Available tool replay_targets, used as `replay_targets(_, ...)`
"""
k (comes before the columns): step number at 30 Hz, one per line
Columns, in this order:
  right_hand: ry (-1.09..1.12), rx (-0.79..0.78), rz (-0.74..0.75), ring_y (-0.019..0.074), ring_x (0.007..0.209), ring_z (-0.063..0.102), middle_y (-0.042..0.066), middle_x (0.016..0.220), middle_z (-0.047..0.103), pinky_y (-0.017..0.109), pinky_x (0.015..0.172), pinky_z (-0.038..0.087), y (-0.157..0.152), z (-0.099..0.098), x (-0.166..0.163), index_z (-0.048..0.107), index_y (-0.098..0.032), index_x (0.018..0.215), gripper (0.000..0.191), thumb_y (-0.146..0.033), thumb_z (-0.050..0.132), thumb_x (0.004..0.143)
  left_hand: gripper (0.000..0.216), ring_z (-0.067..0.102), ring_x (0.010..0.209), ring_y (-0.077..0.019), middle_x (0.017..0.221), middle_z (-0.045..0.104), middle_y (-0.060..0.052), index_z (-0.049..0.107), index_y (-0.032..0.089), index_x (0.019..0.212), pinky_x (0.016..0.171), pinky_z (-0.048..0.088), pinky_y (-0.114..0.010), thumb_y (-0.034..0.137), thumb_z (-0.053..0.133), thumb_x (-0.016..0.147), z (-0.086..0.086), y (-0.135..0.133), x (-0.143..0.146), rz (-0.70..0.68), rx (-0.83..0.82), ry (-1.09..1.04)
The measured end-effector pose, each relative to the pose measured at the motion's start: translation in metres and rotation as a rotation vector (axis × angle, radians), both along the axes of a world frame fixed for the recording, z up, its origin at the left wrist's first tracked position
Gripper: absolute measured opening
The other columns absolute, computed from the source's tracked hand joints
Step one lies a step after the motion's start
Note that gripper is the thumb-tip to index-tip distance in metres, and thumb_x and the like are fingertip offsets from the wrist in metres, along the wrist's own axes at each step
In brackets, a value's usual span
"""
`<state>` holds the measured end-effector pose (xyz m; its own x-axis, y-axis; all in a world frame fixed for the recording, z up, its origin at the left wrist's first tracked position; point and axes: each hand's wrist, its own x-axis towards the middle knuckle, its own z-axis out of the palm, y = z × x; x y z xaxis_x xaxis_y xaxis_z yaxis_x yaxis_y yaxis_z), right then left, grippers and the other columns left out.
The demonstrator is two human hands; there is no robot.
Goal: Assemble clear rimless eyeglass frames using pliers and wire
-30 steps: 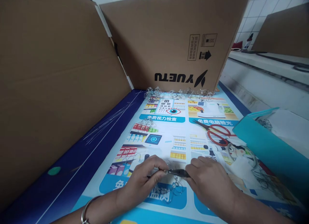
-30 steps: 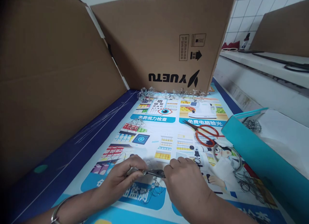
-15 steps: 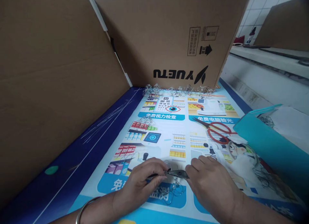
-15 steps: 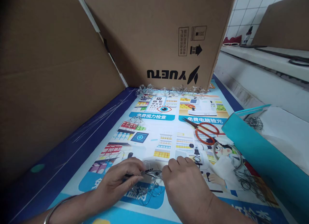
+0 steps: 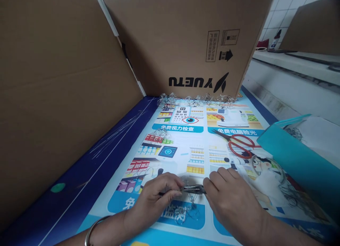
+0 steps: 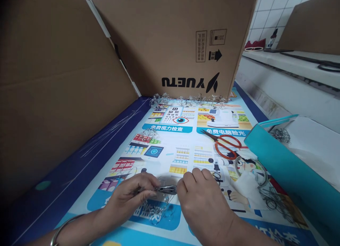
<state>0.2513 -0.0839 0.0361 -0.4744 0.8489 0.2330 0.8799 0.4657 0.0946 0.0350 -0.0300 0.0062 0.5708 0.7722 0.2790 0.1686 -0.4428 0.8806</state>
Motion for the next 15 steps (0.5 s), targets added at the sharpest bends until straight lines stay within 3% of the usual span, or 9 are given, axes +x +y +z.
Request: replay_targets(15,0.016,0.076,0.042,0.0180,0.069,0.038,0.002,0.075,0.048,0.035,0.064,0.026,0.0019,-0.0074,0.0004,0.053,-0.017,0.084,0.007,-0.015,0.053,0.077,0.008,0.060,0.081,-0.0141,0.086,0.063,-0.002,0.059,0.017,0.074,0.073,0.047,-0.027,0.012,0.058,0.080,0.0000,-0.0013,-0.0021,0.016,-0.113,-0.015)
